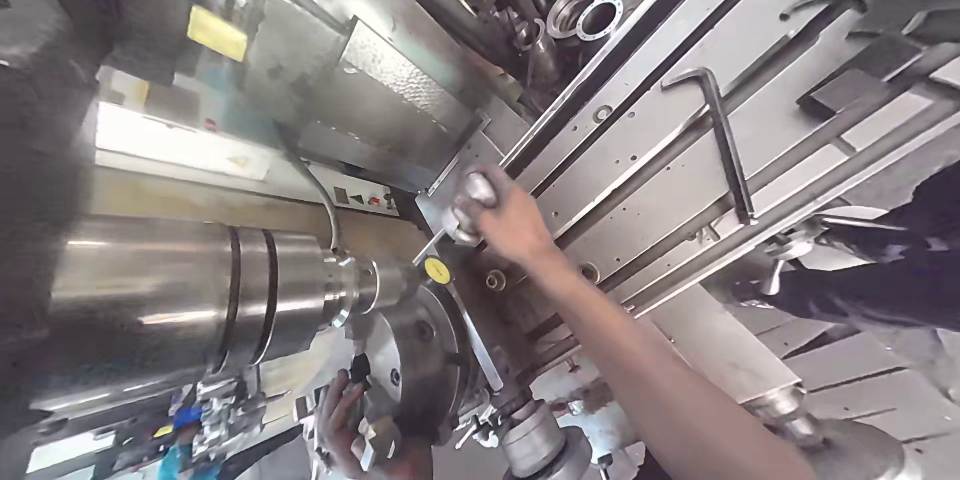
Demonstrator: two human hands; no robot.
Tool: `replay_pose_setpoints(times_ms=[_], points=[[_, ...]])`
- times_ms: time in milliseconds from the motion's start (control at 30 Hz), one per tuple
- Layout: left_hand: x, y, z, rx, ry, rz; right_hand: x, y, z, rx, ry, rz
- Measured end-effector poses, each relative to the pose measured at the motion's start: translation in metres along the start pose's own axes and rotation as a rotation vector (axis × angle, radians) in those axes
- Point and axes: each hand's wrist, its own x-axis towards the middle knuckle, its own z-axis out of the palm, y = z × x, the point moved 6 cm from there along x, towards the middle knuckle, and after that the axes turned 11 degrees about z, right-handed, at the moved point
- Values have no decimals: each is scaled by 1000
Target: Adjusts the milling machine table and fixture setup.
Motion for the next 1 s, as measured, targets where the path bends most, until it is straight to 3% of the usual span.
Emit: replay_pose_setpoints(times_ms=[133,200,267,333,400,467,567,700,767,900,1000], points=[[-3,0,-1,-7,10,-14,3,-11,-54,205,313,-115],[-2,-1,-1,30,12,-9,4,-14,-53,219,388,-153],[-2,-3,-4,40,7,-21,-3,-9,-14,86,286,-121],[-3,-3,-2,33,19,-24,-3,3,26,-89,70,-22],[-2,-4,-1,18,30,-15,6,5,33,-144,-82,-13],[-3,-2,-1,5,30,-15,8,8,28,-114,-116,-13],[-3,-4,-4,22,24,10,8,2,8,22,-11,-25],[-3,-3,-3,40,-9,15,12,-13,-51,163,318,-159],[-2,-3,-2,28,-5,3,8,-11,-49,138,395,-177],[-2,-2,-4,16,-10,4,-6,8,30,-159,22,4],[-3,-2,-3,36,-27,28,3,11,28,-165,-93,34]])
